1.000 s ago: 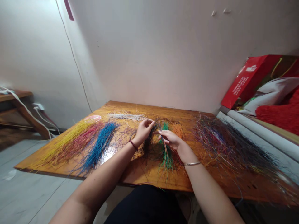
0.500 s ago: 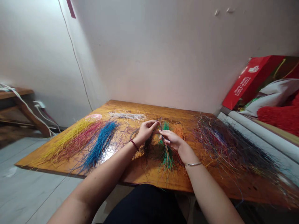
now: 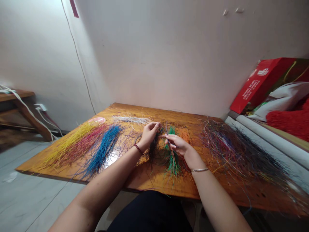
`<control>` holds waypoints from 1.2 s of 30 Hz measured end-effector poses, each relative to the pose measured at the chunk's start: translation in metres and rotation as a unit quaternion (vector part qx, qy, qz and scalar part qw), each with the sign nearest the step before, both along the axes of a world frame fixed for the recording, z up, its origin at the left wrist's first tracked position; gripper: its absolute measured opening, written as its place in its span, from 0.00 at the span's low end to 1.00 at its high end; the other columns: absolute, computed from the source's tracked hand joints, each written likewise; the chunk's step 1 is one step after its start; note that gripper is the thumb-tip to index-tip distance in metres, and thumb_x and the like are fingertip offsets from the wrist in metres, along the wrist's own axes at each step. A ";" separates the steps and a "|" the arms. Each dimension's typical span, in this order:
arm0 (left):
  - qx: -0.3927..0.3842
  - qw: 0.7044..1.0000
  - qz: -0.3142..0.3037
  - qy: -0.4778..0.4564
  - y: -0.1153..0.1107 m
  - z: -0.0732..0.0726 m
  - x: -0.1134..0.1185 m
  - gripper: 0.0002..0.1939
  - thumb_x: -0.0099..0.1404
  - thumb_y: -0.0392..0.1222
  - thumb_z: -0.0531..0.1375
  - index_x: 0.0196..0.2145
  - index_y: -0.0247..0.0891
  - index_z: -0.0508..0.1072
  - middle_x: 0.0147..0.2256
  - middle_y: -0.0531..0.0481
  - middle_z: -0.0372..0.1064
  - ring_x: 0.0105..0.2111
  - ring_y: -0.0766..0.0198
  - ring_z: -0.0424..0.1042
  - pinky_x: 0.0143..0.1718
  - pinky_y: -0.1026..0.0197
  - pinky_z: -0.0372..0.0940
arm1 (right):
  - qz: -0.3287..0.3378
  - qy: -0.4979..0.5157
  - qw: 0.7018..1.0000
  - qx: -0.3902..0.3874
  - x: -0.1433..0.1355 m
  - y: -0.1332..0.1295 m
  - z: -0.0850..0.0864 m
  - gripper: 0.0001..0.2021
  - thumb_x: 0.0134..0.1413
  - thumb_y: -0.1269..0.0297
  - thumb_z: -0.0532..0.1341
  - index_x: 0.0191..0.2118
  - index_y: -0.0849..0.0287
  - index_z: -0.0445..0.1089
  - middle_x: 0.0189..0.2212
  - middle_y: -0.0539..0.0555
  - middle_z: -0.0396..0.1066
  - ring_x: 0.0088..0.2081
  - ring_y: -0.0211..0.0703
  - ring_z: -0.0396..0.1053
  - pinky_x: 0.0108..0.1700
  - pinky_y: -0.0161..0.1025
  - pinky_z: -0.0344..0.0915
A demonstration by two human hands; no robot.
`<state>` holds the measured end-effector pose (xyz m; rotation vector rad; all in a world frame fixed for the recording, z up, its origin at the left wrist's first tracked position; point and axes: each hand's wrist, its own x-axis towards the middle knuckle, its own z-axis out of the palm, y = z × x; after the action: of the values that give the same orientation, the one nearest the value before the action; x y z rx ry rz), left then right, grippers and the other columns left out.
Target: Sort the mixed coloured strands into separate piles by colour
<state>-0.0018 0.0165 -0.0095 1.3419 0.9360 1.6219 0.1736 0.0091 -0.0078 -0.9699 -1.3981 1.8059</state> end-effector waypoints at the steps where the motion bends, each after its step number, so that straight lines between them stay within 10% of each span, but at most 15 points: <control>1: -0.003 1.000 0.007 -0.007 0.000 0.001 -0.001 0.19 0.60 0.55 0.63 0.36 0.34 0.76 0.38 0.41 0.75 0.36 0.61 0.72 0.36 0.63 0.66 | 0.001 -0.002 1.000 0.002 0.000 0.000 0.000 0.13 0.63 0.66 0.57 0.46 0.61 0.76 0.26 0.51 0.71 0.13 0.22 0.47 0.13 0.26 0.40; 27: -0.019 0.992 0.027 0.121 0.012 -0.017 -0.003 0.18 0.62 0.53 0.61 0.33 0.33 0.77 0.33 0.42 0.76 0.33 0.59 0.73 0.37 0.60 0.66 | 0.012 -0.004 1.000 0.007 0.000 0.002 -0.002 0.14 0.62 0.63 0.57 0.48 0.59 0.76 0.26 0.51 0.71 0.13 0.23 0.47 0.14 0.27 0.44; 36: -0.027 0.999 0.022 0.012 0.004 -0.007 0.000 0.18 0.59 0.51 0.64 0.38 0.32 0.78 0.38 0.40 0.76 0.40 0.58 0.74 0.45 0.57 0.66 | -0.009 -0.020 1.000 0.014 -0.002 -0.003 0.004 0.14 0.62 0.64 0.57 0.47 0.61 0.76 0.25 0.51 0.70 0.13 0.24 0.47 0.13 0.28 0.41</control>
<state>-0.0019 0.0202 -0.0162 1.3155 1.0231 1.6052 0.1721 0.0061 -0.0043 -1.0045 -1.4311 1.7581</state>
